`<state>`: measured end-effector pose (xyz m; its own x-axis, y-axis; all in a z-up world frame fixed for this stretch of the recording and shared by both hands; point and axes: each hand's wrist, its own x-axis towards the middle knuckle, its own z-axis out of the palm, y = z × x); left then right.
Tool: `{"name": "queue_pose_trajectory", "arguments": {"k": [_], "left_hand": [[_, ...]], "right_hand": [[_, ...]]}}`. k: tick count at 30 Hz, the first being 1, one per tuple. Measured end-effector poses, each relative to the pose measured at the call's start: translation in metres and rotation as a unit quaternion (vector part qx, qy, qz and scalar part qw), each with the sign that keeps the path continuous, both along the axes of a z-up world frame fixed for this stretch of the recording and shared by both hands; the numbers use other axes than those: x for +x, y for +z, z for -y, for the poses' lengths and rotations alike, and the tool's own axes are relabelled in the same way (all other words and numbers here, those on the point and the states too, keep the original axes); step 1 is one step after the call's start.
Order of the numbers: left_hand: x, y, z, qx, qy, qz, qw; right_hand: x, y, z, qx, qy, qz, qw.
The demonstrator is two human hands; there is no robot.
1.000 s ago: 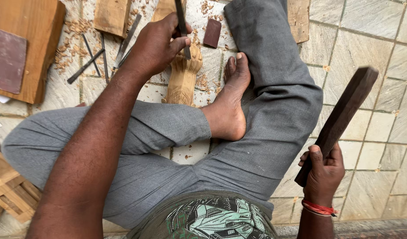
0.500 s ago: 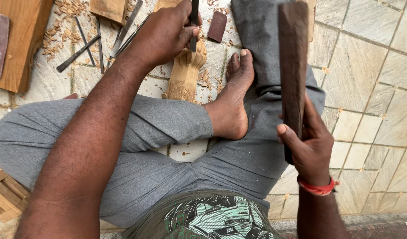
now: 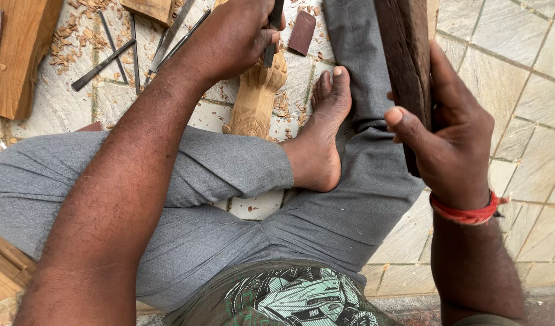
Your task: The person sits on the floor and carves a wooden piece using a chisel and a wooden mallet. They repeatedly strike the chisel to shape the wood, then use a sanding block to smooth the surface. Finally, they trace a design from a paper template onto the wood with a pencil.
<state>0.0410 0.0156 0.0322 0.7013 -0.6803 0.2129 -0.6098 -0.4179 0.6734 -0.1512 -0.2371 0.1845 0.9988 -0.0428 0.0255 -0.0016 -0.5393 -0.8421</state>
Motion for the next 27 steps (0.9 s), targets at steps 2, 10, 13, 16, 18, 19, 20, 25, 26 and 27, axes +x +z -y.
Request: {"name": "queue_pose_trajectory", "arguments": {"k": [2, 10, 13, 16, 18, 19, 20, 25, 26, 27], "left_hand": [[0.001, -0.001, 0.001, 0.002, -0.001, -0.011, 1.0], [0.001, -0.001, 0.003, 0.018, 0.006, -0.065, 0.998], [0.001, -0.001, 0.006, 0.053, 0.016, -0.04, 0.998], [0.004, 0.001, 0.008, 0.068, 0.008, -0.067, 0.995], [0.007, 0.001, 0.008, 0.067, 0.0, -0.051, 0.996], [0.007, 0.0, 0.007, 0.067, -0.004, -0.044, 0.997], [0.007, -0.001, 0.006, 0.064, -0.002, -0.046, 0.997], [0.006, -0.001, 0.009, 0.09, -0.019, -0.027, 0.995], [0.004, -0.001, 0.008, 0.061, -0.021, -0.015, 0.998], [0.002, 0.0, 0.007, 0.032, -0.023, -0.004, 0.999]], "right_hand": [[0.008, 0.0, 0.001, -0.012, 0.005, -0.006, 1.0], [0.027, -0.002, 0.005, -0.001, 0.011, -0.033, 0.999], [0.038, 0.0, 0.003, -0.058, 0.027, -0.044, 0.997], [0.054, 0.008, 0.006, -0.161, 0.075, -0.052, 0.983], [0.06, 0.017, 0.012, -0.232, 0.12, -0.044, 0.964], [0.061, 0.019, 0.014, -0.214, 0.096, -0.061, 0.97], [0.063, 0.022, 0.015, -0.197, 0.072, -0.079, 0.975], [0.064, 0.026, 0.013, -0.298, 0.096, -0.065, 0.947], [0.065, 0.028, 0.014, -0.312, 0.118, -0.051, 0.941], [0.065, 0.031, 0.014, -0.325, 0.141, -0.037, 0.934]]}}
